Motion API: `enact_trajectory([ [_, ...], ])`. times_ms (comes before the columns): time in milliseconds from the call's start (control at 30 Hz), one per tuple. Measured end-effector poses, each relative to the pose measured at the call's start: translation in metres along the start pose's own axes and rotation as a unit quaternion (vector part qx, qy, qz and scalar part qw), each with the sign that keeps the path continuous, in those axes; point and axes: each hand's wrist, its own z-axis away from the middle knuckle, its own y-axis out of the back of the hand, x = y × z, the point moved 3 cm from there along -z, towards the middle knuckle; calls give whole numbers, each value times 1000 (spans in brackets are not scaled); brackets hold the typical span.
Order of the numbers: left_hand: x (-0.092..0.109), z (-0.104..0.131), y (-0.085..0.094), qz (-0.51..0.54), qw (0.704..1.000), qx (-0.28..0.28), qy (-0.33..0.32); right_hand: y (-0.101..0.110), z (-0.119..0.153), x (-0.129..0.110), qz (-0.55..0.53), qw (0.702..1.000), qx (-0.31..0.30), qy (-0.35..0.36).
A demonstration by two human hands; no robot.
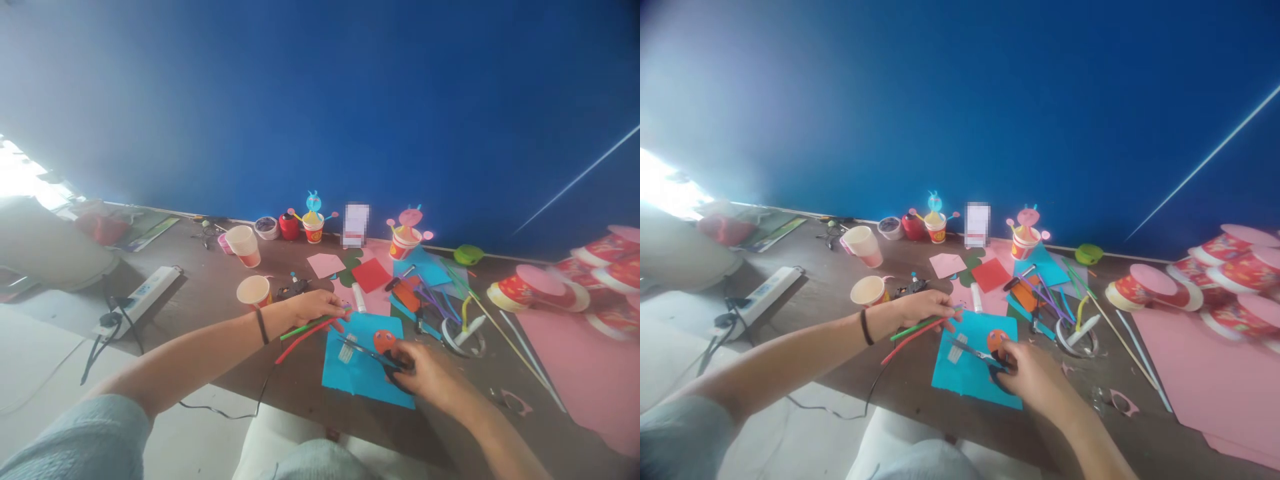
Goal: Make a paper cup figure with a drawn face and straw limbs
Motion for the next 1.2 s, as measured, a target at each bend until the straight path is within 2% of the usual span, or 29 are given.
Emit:
enact_trajectory([
  [67,-5,0,4,42,998,40,-6,-1,1,6,-34,999,17,-12],
  [167,-12,4,0,86,995,54,-19,3,1,17,-90,994,48,-29],
  [267,-19,3,-18,141,989,15,-45,7,-1,26,-120,989,72,-46],
  [333,-19,-3,-34,154,984,4,-88,8,-4,32,-143,984,87,-57],
  [433,-15,-18,-58,128,982,1,-141,6,-6,41,-198,971,113,-77],
  [533,-9,-35,-72,89,982,-3,-166,3,-5,53,-254,953,128,-106],
  [633,-5,-52,-76,56,985,10,-165,5,1,68,-288,939,145,-124],
  [767,2,-71,-75,-6,988,32,-149,14,17,98,-304,915,213,-158],
  [900,13,-82,-73,-52,986,74,-142,17,39,127,-144,931,251,-224],
  [1000,18,-83,-72,-55,985,103,-130,11,58,139,4,928,253,-275],
  [1100,21,-76,-72,-22,985,118,-124,2,73,143,126,929,225,-264],
  [1200,21,-67,-74,41,985,110,-126,-4,81,150,201,929,197,-241],
])
